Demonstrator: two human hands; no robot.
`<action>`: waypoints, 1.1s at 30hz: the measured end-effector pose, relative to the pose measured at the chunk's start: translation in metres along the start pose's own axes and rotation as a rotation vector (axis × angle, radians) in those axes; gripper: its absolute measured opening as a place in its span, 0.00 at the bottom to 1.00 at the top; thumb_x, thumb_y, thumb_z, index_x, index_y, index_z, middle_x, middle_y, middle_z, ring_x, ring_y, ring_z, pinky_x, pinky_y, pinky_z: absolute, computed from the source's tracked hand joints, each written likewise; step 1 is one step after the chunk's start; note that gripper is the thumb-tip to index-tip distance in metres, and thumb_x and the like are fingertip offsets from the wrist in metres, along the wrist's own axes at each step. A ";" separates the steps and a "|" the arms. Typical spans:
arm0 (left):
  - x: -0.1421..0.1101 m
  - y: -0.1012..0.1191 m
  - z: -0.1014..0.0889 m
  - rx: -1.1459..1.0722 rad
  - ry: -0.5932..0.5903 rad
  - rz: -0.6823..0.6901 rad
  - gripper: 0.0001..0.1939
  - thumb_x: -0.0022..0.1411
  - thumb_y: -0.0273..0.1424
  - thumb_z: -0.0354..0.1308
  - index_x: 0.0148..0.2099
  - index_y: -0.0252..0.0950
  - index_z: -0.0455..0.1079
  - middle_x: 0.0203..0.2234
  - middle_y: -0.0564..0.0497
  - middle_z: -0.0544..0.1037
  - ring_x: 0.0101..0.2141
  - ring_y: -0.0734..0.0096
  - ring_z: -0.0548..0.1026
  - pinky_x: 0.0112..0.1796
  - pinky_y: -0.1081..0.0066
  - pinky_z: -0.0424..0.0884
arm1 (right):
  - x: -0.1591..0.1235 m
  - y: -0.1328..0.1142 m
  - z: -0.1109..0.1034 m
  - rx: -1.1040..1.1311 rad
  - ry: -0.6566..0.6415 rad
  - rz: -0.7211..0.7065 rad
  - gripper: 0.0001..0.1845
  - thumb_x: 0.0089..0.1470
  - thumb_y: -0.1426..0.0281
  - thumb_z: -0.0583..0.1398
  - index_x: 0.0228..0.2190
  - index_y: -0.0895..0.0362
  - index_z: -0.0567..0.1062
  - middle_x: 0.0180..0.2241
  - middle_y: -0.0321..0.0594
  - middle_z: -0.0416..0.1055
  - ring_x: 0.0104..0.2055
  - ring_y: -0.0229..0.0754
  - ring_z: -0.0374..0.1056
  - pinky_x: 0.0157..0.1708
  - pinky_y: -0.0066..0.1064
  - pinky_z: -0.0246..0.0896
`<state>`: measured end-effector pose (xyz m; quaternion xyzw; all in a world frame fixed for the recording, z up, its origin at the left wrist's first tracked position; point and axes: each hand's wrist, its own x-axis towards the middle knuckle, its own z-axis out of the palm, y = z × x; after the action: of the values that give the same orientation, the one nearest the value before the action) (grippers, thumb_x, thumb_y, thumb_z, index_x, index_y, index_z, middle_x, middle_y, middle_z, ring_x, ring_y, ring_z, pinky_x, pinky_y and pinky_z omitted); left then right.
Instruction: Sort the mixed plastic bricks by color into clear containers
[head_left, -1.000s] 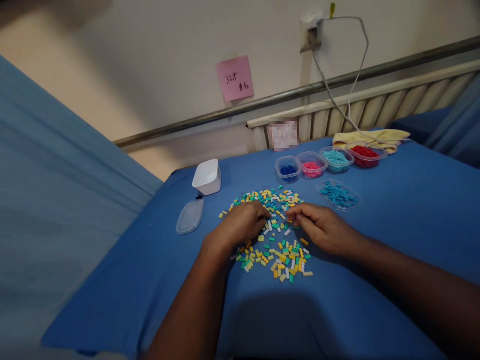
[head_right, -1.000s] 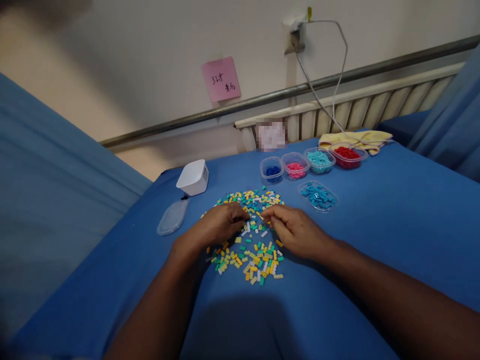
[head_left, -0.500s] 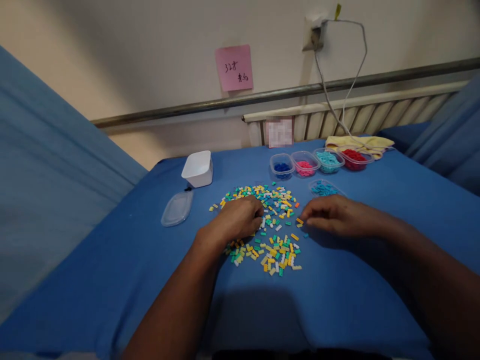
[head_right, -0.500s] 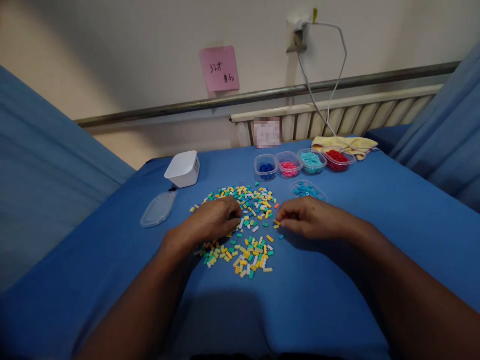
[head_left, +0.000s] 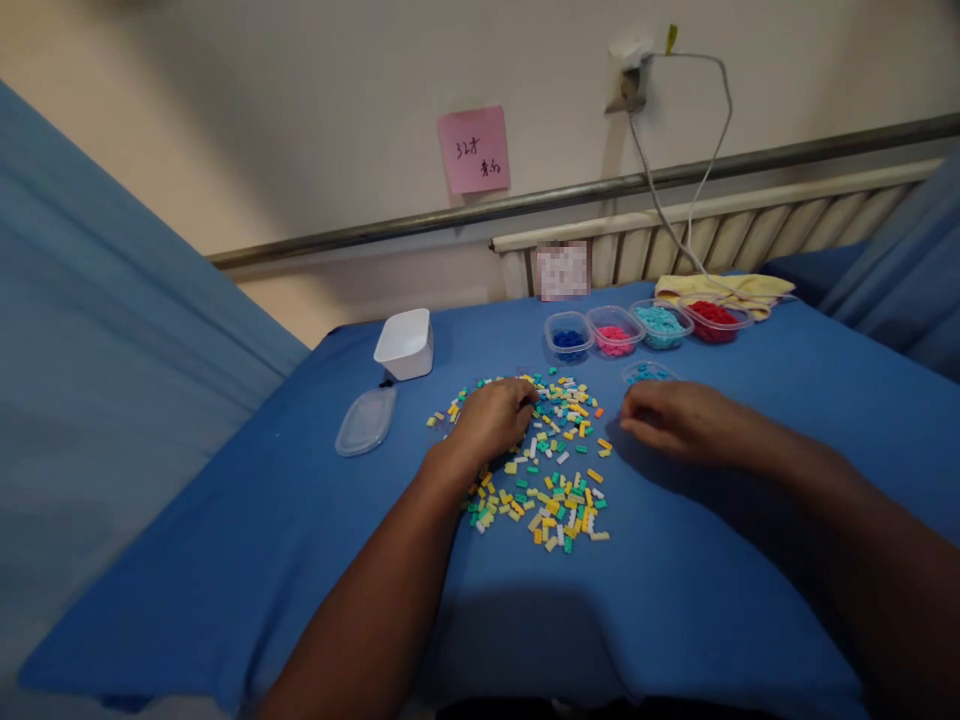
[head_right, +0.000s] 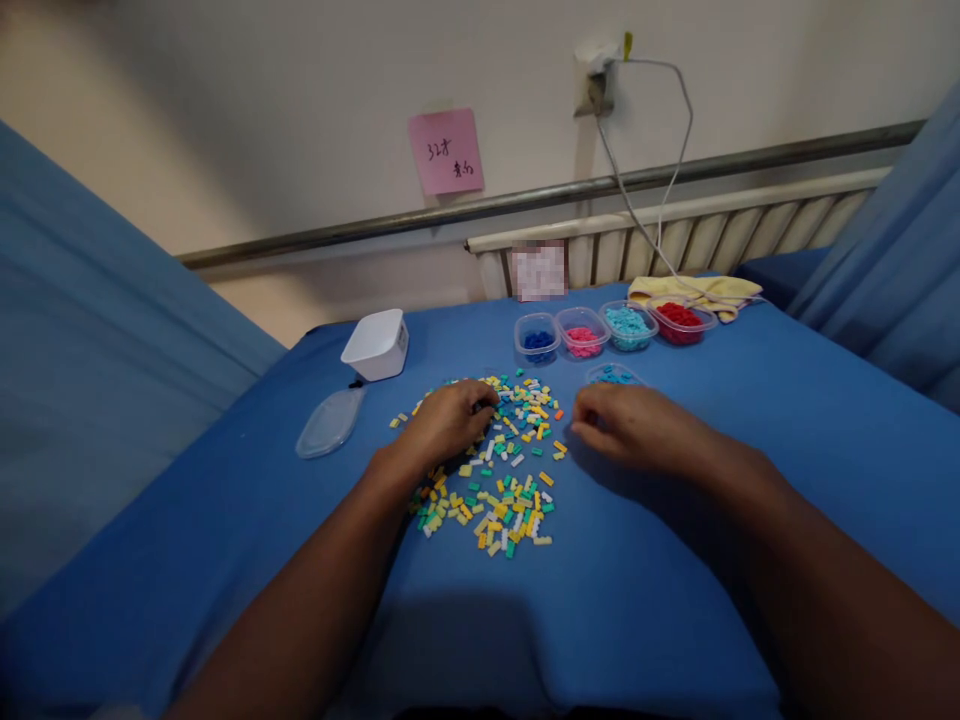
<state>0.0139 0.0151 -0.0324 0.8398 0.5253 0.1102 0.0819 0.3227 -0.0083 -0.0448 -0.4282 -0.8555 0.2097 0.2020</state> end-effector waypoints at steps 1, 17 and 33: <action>0.001 0.004 0.000 0.037 -0.025 -0.031 0.13 0.68 0.28 0.57 0.50 0.40 0.80 0.48 0.46 0.85 0.46 0.57 0.81 0.44 0.64 0.71 | 0.001 0.010 -0.005 -0.063 0.082 0.042 0.07 0.61 0.64 0.62 0.36 0.52 0.81 0.34 0.42 0.79 0.32 0.46 0.70 0.34 0.36 0.57; 0.004 0.002 -0.003 0.074 -0.058 -0.094 0.11 0.59 0.26 0.59 0.43 0.41 0.78 0.38 0.48 0.84 0.37 0.58 0.79 0.32 0.66 0.61 | 0.017 -0.010 0.041 -0.122 0.186 -0.206 0.12 0.72 0.66 0.58 0.44 0.55 0.82 0.41 0.45 0.81 0.44 0.48 0.76 0.46 0.36 0.67; 0.002 -0.026 0.005 -1.647 0.082 -0.439 0.15 0.53 0.19 0.72 0.41 0.31 0.72 0.38 0.45 0.84 0.30 0.75 0.82 0.34 0.78 0.79 | 0.049 -0.036 0.071 0.020 0.108 -0.235 0.12 0.68 0.72 0.59 0.47 0.54 0.83 0.44 0.45 0.82 0.46 0.49 0.77 0.48 0.40 0.69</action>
<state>-0.0066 0.0284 -0.0432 0.3868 0.4308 0.4691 0.6669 0.2352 -0.0009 -0.0766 -0.3338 -0.8855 0.1697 0.2750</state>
